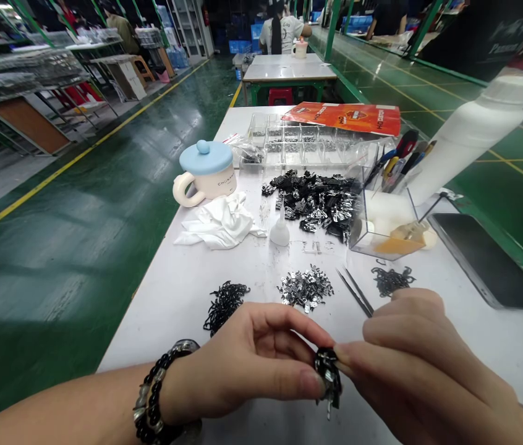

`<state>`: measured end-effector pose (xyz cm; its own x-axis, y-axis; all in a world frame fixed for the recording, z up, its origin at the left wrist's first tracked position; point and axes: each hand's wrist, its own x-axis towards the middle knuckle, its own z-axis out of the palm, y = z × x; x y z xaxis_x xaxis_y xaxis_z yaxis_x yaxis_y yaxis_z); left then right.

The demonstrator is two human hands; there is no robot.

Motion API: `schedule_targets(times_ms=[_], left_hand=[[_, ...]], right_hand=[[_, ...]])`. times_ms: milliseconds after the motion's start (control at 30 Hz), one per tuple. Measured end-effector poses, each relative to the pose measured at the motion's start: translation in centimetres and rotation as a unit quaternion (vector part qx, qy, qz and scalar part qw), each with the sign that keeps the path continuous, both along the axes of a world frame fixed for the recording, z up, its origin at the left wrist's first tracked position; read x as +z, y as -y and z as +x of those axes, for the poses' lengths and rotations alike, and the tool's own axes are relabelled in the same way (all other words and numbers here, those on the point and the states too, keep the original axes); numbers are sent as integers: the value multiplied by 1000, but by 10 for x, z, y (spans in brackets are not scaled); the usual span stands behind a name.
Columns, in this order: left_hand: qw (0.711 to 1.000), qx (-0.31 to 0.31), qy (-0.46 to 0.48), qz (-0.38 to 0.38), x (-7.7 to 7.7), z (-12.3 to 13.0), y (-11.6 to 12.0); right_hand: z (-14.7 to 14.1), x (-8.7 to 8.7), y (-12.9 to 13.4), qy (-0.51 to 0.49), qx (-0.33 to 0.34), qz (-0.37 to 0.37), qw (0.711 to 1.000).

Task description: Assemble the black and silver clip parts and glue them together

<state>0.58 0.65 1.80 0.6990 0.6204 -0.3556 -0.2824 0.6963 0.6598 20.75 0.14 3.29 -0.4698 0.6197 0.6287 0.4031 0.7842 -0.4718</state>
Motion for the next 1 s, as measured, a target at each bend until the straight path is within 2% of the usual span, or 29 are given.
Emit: schedule_targets(times_ms=[100,167,300,400,467,633,733,800,1000], left_hand=[[1000,-1,1,6,0,0,-1],[1000,0,2,8,0,-1,-1],[1000,-5,0,-5,0,-2,0],[999,-28,1,-42,2,-1,0],[997,-44,-6,-57,2,0,0],[995,-68,-41,-65,4,3,-1],[995,-62,-40,-63,3,2,-1],[996,-57,-22,-65,2,2,-1],[995,-34,53,-76,1,5,0]], right_hand=[[0,-1,0,-2,13,-5,1000],[-1,-1,-2,-20,24,-38,999],[1,1,-12,-67,75,-200,975],[5,2,-16,-35,130,-320,938],[8,4,-17,-1,164,-366,916],[10,12,-21,51,205,-433,876],[8,15,-24,62,219,-473,851],[6,13,-24,50,218,-476,851],[8,7,-23,-12,205,-437,876]])
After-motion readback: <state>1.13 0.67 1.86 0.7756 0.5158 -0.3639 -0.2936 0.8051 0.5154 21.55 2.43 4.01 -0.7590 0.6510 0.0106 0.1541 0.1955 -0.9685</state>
